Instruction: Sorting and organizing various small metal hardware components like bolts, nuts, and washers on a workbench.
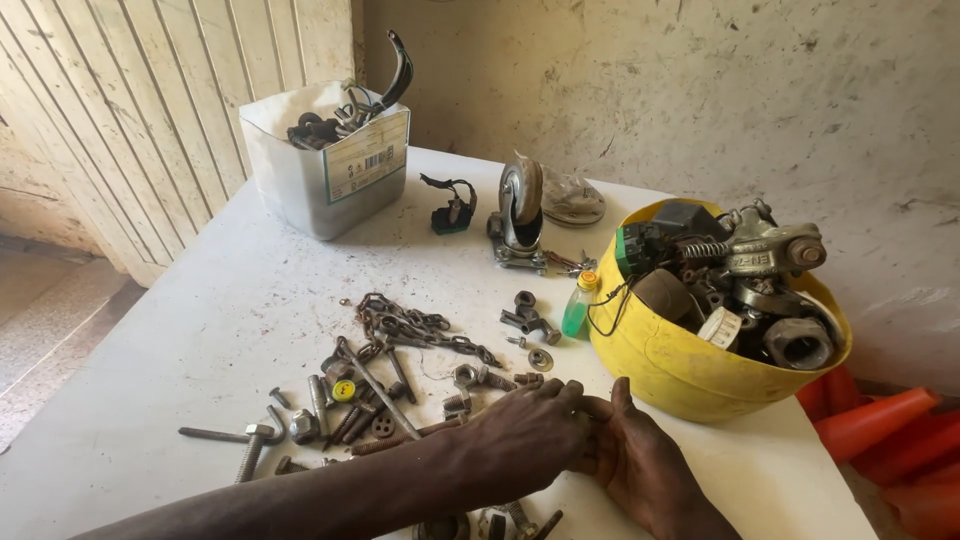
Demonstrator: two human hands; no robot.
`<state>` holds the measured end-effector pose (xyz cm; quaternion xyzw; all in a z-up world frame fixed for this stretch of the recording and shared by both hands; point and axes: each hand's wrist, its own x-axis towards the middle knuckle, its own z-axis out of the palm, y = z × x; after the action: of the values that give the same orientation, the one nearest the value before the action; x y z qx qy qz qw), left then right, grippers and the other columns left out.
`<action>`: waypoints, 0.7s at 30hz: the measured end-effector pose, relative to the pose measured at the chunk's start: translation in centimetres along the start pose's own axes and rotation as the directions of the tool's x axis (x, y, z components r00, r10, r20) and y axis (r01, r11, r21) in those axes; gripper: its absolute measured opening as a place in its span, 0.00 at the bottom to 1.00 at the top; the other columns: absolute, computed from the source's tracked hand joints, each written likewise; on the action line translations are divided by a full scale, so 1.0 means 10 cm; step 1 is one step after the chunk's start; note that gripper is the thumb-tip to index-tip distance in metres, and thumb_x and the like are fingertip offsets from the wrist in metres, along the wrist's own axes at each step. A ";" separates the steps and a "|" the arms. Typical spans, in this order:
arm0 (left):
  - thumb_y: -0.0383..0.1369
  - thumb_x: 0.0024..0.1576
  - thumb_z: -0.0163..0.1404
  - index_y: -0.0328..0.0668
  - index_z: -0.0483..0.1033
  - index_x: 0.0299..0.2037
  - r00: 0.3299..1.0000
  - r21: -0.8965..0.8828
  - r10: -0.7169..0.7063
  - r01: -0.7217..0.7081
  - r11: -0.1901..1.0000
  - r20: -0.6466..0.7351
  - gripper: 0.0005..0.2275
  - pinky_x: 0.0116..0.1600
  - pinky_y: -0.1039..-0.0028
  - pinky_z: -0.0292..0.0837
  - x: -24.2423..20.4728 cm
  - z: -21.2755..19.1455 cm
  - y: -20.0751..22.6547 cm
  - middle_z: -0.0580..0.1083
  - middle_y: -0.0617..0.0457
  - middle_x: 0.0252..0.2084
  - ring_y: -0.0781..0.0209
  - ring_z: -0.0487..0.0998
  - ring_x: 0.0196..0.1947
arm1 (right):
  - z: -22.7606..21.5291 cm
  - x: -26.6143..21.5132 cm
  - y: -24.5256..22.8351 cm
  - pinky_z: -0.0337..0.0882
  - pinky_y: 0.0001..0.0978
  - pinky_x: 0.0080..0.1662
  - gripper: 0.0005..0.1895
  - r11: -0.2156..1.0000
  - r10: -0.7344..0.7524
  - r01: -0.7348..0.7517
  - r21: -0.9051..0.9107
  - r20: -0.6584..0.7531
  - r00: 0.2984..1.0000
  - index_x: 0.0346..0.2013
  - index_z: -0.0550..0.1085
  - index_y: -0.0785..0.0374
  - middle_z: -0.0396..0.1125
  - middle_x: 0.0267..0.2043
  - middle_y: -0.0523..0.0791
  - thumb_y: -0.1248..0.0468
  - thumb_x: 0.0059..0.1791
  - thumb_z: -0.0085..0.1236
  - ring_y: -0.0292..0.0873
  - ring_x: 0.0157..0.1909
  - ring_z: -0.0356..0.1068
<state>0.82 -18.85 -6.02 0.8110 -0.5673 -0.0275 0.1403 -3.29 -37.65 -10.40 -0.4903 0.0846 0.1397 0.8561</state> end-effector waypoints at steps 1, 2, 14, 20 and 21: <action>0.27 0.64 0.48 0.29 0.76 0.51 1.000 0.002 0.003 -0.003 1.000 -0.002 0.10 0.52 0.58 0.75 -0.01 -0.02 -0.01 0.72 0.35 0.52 0.46 0.73 0.48 | 0.03 -0.01 -0.02 0.75 0.47 0.44 0.46 1.000 0.005 -0.006 -0.001 -0.023 1.000 0.60 0.71 0.74 0.74 0.44 0.59 0.34 0.52 0.33 0.53 0.42 0.74; 0.29 0.65 0.46 0.30 0.76 0.53 1.000 0.004 0.007 -0.007 1.000 -0.003 0.11 0.50 0.61 0.76 -0.01 -0.03 -0.01 0.72 0.36 0.52 0.47 0.74 0.47 | 0.06 -0.02 -0.03 0.75 0.48 0.44 0.46 1.000 0.011 -0.011 -0.002 -0.046 0.999 0.61 0.70 0.75 0.74 0.45 0.60 0.34 0.51 0.35 0.55 0.42 0.75; 0.22 0.61 0.50 0.28 0.81 0.36 0.933 -0.538 -0.207 0.016 0.843 -0.296 0.06 0.30 0.70 0.78 -0.24 -0.16 -0.09 0.77 0.47 0.33 0.53 0.79 0.26 | 0.12 -0.08 -0.05 0.76 0.51 0.42 0.29 0.994 0.008 -0.018 -0.105 -0.092 0.996 0.59 0.72 0.84 0.75 0.43 0.68 0.66 0.46 0.56 0.63 0.37 0.75; 0.18 0.51 0.48 0.35 0.84 0.41 0.867 -0.766 -0.467 0.179 0.617 -0.174 0.13 0.26 0.77 0.77 -0.28 -0.42 0.06 0.83 0.45 0.38 0.58 0.81 0.26 | -0.19 0.08 0.06 0.70 0.53 0.35 0.30 0.995 0.014 -0.027 -0.101 -0.122 0.992 0.59 0.73 0.82 0.72 0.34 0.67 0.75 0.42 0.61 0.64 0.32 0.72; 0.18 0.51 0.48 0.35 0.84 0.41 0.863 -0.765 -0.472 0.180 0.619 -0.178 0.13 0.26 0.77 0.77 -0.31 -0.46 0.00 0.83 0.45 0.38 0.58 0.81 0.26 | -0.09 0.05 0.04 0.70 0.53 0.35 0.30 0.994 0.015 -0.027 -0.104 -0.115 0.993 0.59 0.73 0.82 0.72 0.34 0.67 0.75 0.42 0.61 0.64 0.32 0.72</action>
<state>0.71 -15.09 -1.93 0.7686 -0.3127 -0.1250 0.5439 -2.93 -38.14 -11.26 -0.5412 0.1311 0.1248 0.8212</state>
